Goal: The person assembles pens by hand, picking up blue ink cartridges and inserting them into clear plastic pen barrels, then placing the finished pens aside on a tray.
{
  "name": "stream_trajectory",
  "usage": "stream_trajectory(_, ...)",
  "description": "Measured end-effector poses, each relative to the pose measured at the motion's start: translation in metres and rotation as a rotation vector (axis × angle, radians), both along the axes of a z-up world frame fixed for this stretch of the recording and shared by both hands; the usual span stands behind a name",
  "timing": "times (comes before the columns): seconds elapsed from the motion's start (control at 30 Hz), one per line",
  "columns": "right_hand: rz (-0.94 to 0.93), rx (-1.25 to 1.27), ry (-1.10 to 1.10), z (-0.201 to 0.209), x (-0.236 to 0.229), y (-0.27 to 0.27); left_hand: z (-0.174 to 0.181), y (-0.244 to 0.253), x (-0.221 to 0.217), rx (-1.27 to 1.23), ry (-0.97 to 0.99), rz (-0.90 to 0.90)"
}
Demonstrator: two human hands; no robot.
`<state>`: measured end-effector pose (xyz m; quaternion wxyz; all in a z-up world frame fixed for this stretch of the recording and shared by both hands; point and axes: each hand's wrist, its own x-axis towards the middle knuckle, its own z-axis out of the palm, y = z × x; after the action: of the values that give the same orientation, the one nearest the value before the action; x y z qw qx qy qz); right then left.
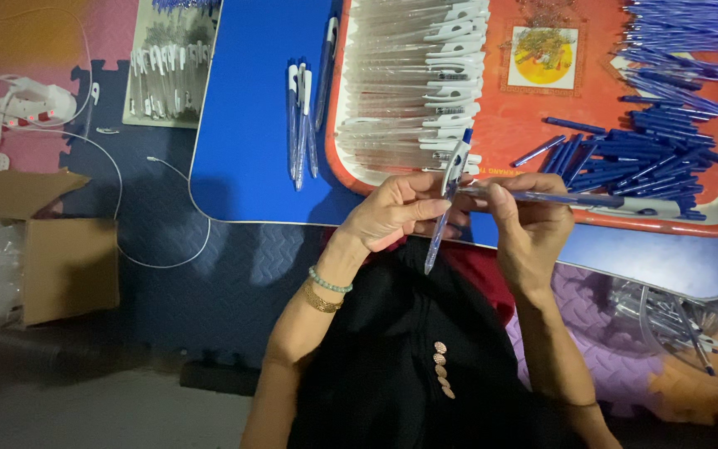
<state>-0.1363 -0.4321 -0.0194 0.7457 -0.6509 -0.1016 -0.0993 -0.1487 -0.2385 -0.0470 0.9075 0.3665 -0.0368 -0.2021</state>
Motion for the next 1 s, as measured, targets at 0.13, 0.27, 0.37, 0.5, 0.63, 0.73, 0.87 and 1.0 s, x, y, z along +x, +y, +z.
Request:
stream_trajectory(0.13,0.012,-0.011,0.003,0.002,0.001,0.001,-0.009,-0.003,0.004,0.0,0.005,0.026)
stream_trajectory(0.27,0.015,-0.02,-0.007,0.003,0.001,0.002,0.003,-0.007,0.001,0.03,0.005,0.041)
stream_trajectory(0.37,0.01,-0.073,-0.035,-0.005,0.004,-0.001,0.006,-0.009,0.0,0.041,-0.006,0.057)
stream_trajectory(0.5,0.01,-0.137,-0.07,-0.012,0.008,-0.008,0.02,-0.011,-0.003,0.085,-0.028,0.104)
stream_trajectory(0.63,0.005,-0.154,-0.08,-0.022,0.014,-0.014,0.023,-0.017,-0.004,0.074,-0.036,0.153)
stream_trajectory(0.73,-0.003,-0.219,-0.135,-0.023,0.015,-0.015,-0.001,-0.02,-0.004,0.142,-0.022,0.155)
stream_trajectory(0.87,-0.051,-0.492,-0.325,-0.038,0.01,-0.024,-0.02,-0.021,-0.003,0.169,-0.051,0.151)
stream_trajectory(1.0,-0.13,-0.651,-0.669,-0.044,0.003,-0.015,-0.012,-0.023,-0.006,0.243,-0.075,0.217)
